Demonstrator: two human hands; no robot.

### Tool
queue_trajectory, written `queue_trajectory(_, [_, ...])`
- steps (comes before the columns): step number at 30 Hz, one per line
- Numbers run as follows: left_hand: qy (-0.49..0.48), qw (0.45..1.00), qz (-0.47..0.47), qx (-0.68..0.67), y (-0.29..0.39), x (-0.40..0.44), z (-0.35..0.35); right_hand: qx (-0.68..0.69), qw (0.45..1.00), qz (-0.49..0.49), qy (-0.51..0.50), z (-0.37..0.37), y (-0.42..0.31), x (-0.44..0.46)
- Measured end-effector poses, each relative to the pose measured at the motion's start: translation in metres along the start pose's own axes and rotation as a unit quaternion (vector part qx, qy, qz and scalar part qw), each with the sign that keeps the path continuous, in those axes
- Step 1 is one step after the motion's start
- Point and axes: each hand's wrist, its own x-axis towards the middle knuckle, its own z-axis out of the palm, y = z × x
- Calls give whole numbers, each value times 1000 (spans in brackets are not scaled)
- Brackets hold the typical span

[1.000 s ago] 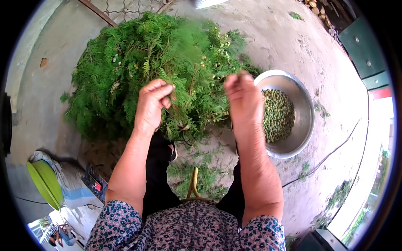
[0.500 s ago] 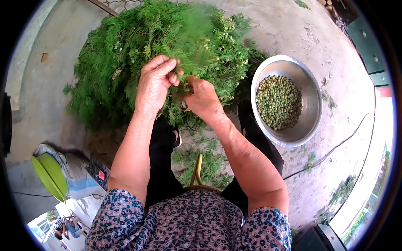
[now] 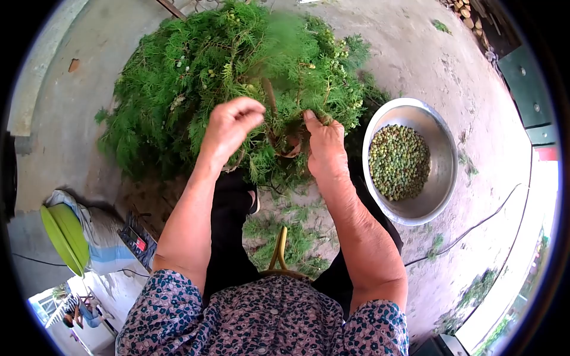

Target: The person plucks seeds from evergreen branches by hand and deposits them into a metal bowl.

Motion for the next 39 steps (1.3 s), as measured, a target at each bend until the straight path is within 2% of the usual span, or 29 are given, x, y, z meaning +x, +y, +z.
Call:
queue_trajectory(2, [-35,991,-41,119,0,-8,8,28,999,-1,-18,3,-3,-2])
queue_trajectory(4, [-57,986,-58,148,11,-12,8,26,1000,2,-16,4,-1,-2])
queue_trajectory(7, [-70,949,44,305,7,-15,14,17,1000,-4,-14,4,-1,-2])
queue_trajectory(10, [-73,944,27,321,8,-14,17,26,1000,-14,-7,7,0,-5])
queue_trajectory(12, [-50,945,54,318,5,-14,19,41,999,-18,1,7,-2,-6])
queue_trajectory(14, [17,996,21,86,-2,-13,21,51,998,7,-19,5,-5,-7])
queue_trajectory(15, [-14,992,-106,-61,4,-10,15,52,998,7,-18,4,-5,-5])
queue_trajectory(16, [-15,982,-99,-162,-6,-7,14,55,998,13,-8,2,-3,-1])
queue_trajectory(19, [34,971,-131,-195,5,-4,4,68,997,18,5,-6,6,8])
queue_trajectory(22, [147,938,-190,-249,10,1,-7,86,996,27,25,-4,1,6])
queue_trajectory(24, [159,923,-220,-271,4,2,-9,92,994,38,42,-4,-2,5])
queue_trajectory(26, [164,863,-261,-401,-8,1,-8,82,996,27,0,-8,-3,7])
queue_trajectory(28, [156,821,-325,-443,-13,4,-3,65,998,-1,-11,-2,-7,1])
queue_trajectory(30, [159,786,-336,-494,-18,4,1,53,998,19,-22,0,-8,-3])
queue_trajectory(31, [158,778,-344,-501,-17,8,4,65,997,32,15,3,-6,-4])
queue_trajectory(36, [138,785,-339,-499,-22,8,2,41,998,-17,-38,8,-2,-8])
queue_trajectory(38, [102,772,-291,-556,-21,10,0,-1,997,-29,-69,6,1,-6])
queue_trajectory(39, [53,789,-241,-562,-13,10,-6,-10,998,-22,-51,8,-1,-9])
